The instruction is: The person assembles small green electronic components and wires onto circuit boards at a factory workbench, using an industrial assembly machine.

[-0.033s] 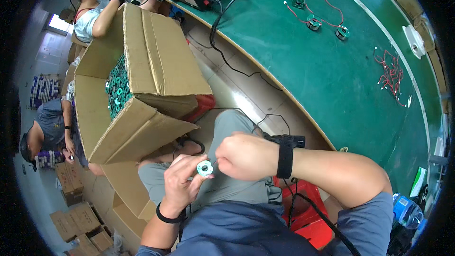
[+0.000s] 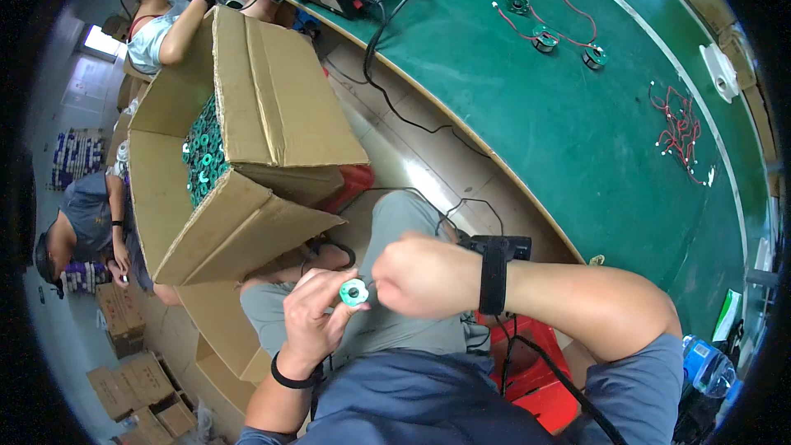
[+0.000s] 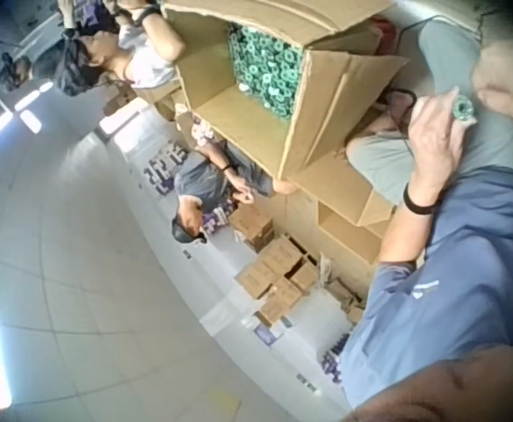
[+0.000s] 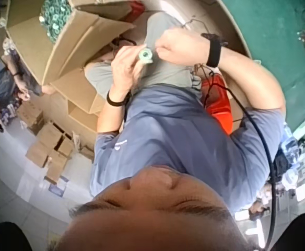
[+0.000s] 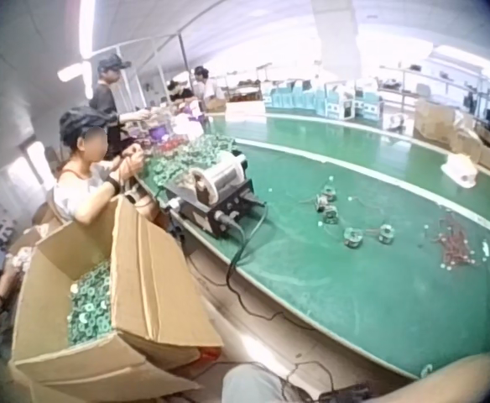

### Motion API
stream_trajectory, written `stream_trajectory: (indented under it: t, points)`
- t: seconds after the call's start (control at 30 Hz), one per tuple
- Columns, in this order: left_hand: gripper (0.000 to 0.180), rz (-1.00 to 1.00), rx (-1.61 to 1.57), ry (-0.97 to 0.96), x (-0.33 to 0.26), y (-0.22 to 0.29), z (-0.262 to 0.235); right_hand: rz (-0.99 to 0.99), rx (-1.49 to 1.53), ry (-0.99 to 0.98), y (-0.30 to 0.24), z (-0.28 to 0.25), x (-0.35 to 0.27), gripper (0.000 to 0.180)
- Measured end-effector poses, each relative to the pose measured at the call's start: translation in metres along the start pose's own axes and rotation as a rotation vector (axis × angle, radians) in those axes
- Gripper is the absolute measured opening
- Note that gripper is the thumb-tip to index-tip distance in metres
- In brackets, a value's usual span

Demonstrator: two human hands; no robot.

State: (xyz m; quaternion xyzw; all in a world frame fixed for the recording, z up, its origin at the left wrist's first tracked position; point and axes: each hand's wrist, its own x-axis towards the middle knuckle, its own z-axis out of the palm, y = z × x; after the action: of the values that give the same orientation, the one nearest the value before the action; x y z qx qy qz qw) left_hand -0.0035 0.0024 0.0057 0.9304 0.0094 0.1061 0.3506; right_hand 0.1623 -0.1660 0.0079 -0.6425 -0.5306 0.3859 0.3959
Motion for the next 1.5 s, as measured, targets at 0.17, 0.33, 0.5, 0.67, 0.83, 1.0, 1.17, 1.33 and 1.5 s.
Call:
stream_trajectory:
  t: [0.17,0.33,0.5,0.67,0.83,1.0,1.17,1.33,1.5]
  points:
    - [0.043,0.027,-0.03,-0.004,0.0,-0.001,0.001,-0.034,0.046,-0.028,0.005,0.0,-0.001,0.016]
    - [0.044,0.039,-0.032,-0.005,0.001,-0.004,0.006,-0.127,0.091,-0.024,-0.005,0.014,-0.001,0.018]
    - [0.044,0.011,-0.031,0.008,0.002,-0.004,0.005,-0.014,-0.09,0.006,0.002,-0.005,-0.002,0.015]
    - [0.046,0.042,-0.03,-0.025,-0.001,-0.003,0.008,-0.149,0.065,0.003,0.0,0.004,-0.002,0.014]
    - [0.044,0.011,-0.039,0.002,0.003,-0.005,0.006,-0.176,-0.042,-0.034,0.004,0.008,-0.001,0.014]
    - [0.046,-0.028,-0.056,0.007,0.0,-0.009,0.007,-0.068,-0.167,-0.018,0.009,0.003,-0.002,0.013]
    - [0.045,-0.025,-0.074,-0.018,-0.003,-0.006,0.007,-0.127,-0.111,-0.027,0.01,0.002,-0.001,0.013]
    - [0.045,-0.043,-0.085,-0.008,-0.003,-0.005,0.007,-0.155,-0.045,-0.03,0.004,0.012,-0.002,0.013]
    - [0.045,-0.034,-0.07,0.006,0.001,-0.009,0.007,-0.183,-0.124,-0.031,0.002,0.01,0.001,0.012]
